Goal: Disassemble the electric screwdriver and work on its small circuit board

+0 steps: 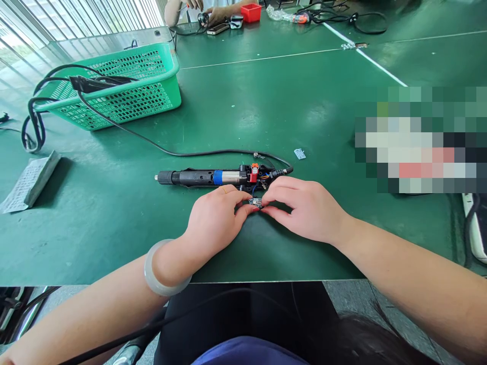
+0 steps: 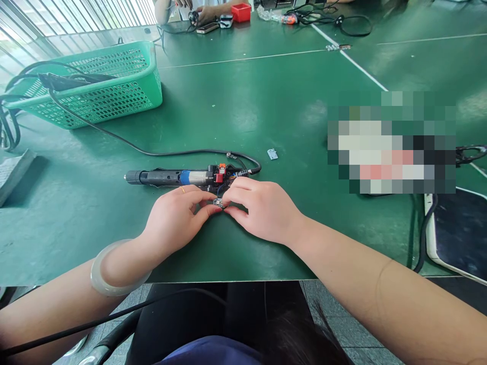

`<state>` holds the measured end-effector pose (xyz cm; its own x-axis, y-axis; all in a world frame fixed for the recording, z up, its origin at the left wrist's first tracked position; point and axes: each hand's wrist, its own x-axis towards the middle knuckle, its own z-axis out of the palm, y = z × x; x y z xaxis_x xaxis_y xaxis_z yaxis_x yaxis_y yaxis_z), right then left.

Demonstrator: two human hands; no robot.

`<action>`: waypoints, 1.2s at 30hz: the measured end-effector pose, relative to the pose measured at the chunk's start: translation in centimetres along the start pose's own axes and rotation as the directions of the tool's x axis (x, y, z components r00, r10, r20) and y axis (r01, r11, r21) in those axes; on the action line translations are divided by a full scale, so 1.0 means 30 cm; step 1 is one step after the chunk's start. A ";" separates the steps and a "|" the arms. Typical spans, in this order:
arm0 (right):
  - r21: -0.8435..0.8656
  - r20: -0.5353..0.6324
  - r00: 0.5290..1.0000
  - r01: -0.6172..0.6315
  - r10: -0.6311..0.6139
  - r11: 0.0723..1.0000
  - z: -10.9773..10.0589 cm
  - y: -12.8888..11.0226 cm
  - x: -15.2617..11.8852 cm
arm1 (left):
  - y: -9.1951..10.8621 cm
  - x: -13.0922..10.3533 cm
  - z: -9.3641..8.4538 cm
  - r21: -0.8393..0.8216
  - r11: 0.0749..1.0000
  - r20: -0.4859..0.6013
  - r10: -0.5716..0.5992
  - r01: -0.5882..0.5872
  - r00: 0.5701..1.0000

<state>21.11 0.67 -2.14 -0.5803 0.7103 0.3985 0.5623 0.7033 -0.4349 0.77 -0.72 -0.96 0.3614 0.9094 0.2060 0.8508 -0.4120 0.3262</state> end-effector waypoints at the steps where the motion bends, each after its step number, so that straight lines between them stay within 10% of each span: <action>1: -0.002 0.007 1.000 -0.008 0.008 1.000 0.000 0.000 0.000 | 0.000 0.000 0.000 0.000 1.000 0.000 0.003 -0.003 1.000; 36: -0.147 -0.041 0.997 -0.073 0.067 0.986 -0.001 0.009 -0.004 | -0.006 0.000 0.009 -0.060 0.998 -0.049 0.012 -0.015 0.999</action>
<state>21.36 0.78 -2.27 -0.5165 0.7567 0.4008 0.6835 0.6463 -0.3393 0.71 -0.63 -1.27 0.3526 0.9002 0.2554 0.8205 -0.4287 0.3781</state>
